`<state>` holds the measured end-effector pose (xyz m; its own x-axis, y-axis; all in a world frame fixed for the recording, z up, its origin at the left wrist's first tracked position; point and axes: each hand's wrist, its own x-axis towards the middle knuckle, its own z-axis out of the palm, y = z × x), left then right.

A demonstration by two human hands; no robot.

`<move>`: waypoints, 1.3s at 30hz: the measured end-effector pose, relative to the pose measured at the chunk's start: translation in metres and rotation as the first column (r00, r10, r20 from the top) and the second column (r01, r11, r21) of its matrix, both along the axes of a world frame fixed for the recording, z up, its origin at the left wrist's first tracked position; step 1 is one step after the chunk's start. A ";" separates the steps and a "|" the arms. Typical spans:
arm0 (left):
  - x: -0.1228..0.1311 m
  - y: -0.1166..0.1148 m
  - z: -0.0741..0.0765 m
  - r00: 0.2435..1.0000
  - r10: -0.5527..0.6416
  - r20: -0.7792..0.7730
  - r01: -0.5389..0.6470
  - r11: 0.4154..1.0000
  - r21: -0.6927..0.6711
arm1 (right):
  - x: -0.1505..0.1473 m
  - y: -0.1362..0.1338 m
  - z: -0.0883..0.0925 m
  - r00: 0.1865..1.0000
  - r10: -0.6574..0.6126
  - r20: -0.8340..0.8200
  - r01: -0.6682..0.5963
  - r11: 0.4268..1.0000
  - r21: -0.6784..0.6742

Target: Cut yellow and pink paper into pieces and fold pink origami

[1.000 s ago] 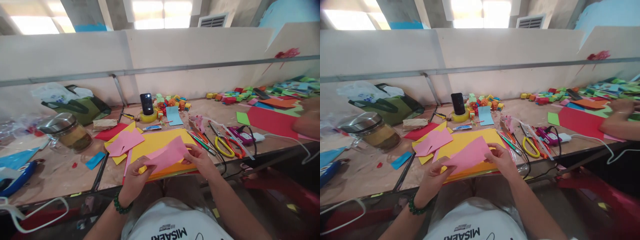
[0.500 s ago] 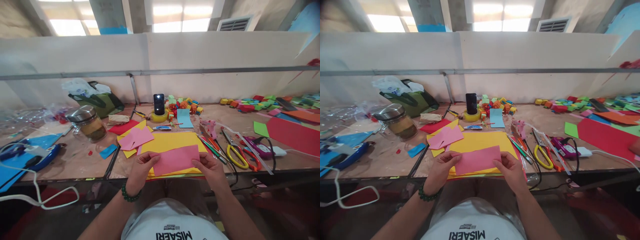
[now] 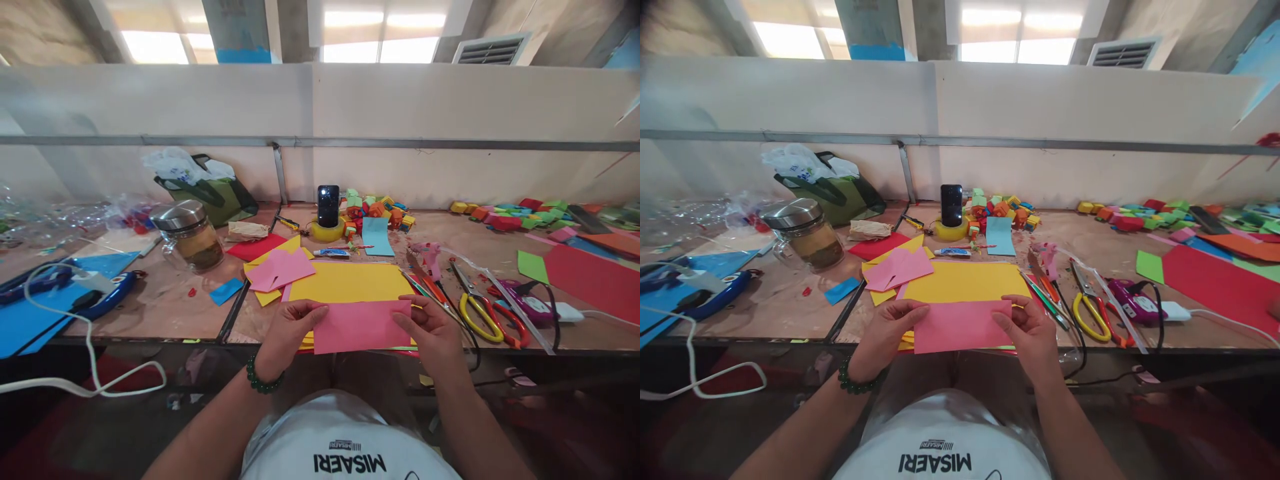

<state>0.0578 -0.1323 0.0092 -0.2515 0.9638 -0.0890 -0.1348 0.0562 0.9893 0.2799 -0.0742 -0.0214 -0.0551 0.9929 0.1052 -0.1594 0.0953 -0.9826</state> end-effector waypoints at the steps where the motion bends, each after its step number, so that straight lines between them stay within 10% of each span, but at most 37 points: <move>1: 0.000 0.000 0.001 1.000 -0.001 -0.013 0.001 1.000 0.000 | -0.001 -0.001 0.002 1.000 -0.002 0.011 0.002 1.000 0.010; 27: -0.003 0.010 -0.015 0.982 0.027 -0.189 -0.012 0.997 0.079 | 0.014 0.001 -0.017 0.993 0.027 0.111 -0.041 0.991 0.125; 34: 0.008 0.007 0.003 0.952 -0.017 -0.305 0.051 0.993 0.104 | 0.003 0.000 0.040 0.832 -0.199 0.519 -0.120 0.847 0.518; 39: 0.014 0.013 0.004 0.930 -0.046 -0.365 0.116 0.978 0.172 | -0.028 -0.001 0.061 0.733 0.107 0.672 -0.462 0.803 0.377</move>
<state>0.0720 -0.1191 0.0128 -0.1536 0.9723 0.1761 0.2266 -0.1388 0.9641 0.2515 -0.0754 0.0395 -0.5520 0.7292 0.4044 0.3292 0.6362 -0.6978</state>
